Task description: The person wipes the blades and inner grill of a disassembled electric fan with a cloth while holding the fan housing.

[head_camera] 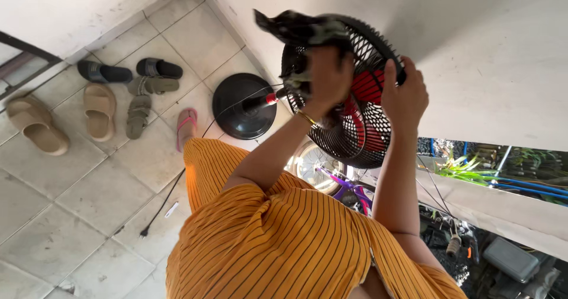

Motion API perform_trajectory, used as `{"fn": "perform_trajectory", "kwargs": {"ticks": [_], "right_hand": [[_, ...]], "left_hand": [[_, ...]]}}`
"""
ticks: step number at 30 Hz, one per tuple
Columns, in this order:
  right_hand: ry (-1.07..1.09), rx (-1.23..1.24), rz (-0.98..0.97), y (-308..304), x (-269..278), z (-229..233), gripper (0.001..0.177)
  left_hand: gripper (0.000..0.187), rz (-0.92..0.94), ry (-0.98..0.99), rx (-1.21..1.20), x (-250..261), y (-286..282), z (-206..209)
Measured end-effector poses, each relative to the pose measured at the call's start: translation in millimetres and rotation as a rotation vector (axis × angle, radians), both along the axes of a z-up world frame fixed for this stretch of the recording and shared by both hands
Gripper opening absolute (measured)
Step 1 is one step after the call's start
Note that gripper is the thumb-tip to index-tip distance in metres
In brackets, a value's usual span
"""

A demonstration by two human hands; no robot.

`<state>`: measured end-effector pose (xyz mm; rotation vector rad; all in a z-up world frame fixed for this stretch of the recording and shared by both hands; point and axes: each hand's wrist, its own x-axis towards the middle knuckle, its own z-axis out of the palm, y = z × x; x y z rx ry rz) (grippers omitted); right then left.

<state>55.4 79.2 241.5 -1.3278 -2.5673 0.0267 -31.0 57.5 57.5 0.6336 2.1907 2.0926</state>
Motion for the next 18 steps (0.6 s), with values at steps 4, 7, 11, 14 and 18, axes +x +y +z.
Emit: {"fn": "perform_trajectory", "kwargs": {"ticks": [4,7,11,14,18], "right_hand": [[0.044,0.002,0.005,-2,2,1,0.054],[-0.005,0.029,-0.016,-1,-2,-2,0.054],[0.086,-0.037,-0.041,2,1,7,0.050],[0.037,-0.047,-0.035,-1,1,5,0.051],[0.006,0.010,-0.008,-4,-4,2,0.051]], "left_hand": [[0.040,-0.091,-0.480,-0.013,-84,11,-93],[0.043,-0.001,-0.672,0.070,-80,29,-141],[0.049,0.071,-0.367,-0.342,-22,55,-128],[0.055,0.127,-0.023,-0.264,2,34,-117],[0.057,-0.008,-0.558,0.165,-47,17,-160]]}}
